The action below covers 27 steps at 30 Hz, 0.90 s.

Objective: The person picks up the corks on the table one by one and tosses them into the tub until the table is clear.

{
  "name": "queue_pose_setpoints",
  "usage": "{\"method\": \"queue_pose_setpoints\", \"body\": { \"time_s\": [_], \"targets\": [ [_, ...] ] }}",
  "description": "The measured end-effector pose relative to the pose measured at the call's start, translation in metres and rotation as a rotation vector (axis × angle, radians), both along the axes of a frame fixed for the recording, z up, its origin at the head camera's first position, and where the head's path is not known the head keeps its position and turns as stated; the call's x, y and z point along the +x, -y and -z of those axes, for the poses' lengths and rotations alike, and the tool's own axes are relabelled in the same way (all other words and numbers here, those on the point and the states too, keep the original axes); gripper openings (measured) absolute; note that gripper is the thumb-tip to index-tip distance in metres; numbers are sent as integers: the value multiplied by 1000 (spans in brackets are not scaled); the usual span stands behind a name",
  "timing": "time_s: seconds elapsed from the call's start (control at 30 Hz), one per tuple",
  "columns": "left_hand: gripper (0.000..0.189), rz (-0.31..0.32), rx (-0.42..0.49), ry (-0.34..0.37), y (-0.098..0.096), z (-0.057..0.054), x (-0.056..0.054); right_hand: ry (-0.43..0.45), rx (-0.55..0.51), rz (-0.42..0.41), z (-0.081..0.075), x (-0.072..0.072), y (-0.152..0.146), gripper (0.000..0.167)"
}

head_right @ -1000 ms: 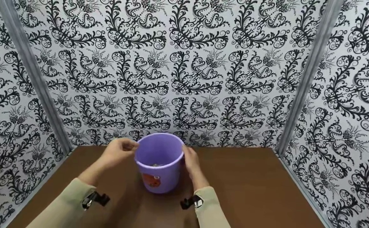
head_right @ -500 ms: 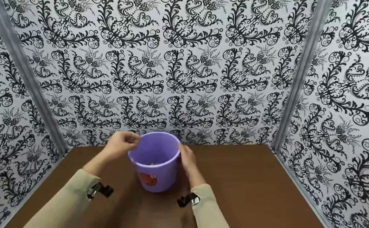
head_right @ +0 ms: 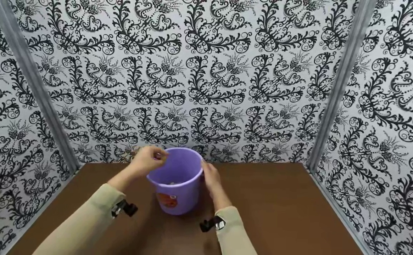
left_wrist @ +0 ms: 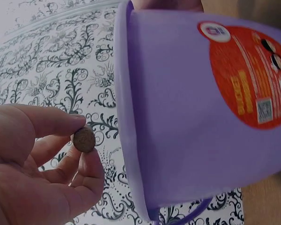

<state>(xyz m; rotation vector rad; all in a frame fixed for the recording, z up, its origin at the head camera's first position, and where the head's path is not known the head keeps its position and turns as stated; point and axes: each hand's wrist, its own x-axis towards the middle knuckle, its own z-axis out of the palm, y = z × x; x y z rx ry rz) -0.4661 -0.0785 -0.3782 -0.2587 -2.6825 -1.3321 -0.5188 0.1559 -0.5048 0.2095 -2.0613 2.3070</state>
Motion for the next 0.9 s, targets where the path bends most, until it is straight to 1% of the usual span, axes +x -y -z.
{"method": "queue_pose_setpoints", "body": {
  "time_s": [0.07, 0.17, 0.27, 0.33, 0.4, 0.5, 0.57, 0.67, 0.9],
  "targets": [
    [45, 13, -25, -24, -3, 0, -3, 7, -12, -7, 0, 1, 1, 54],
    [44, 26, -35, -38, -6, 1, -5, 14, -27, -20, 1, 3, 3, 53],
    [43, 53, -33, -41, -7, 2, -7, 0, -9, -14, 1, 5, 4, 53],
    [41, 68, -39, -60, -7, 1, -8, -27, 21, -4, 0, 5, 6, 53],
    [40, 67, -53, -75, -7, 0, -9, -41, 35, -8, 0, 4, 7, 54],
    [39, 44, -83, -81, -6, -2, -10, -47, 37, -26, -2, 3, 9, 56],
    [40, 41, -74, -50, -6, -3, -10, -39, 32, -33, -2, 2, 10, 57],
    [42, 39, -67, -25, -8, -3, -12, -44, 43, -15, -2, 2, 8, 56],
    [45, 33, -55, -9, -17, 2, -18, -65, 95, 20, -2, -1, -2, 55]
  ]
}}
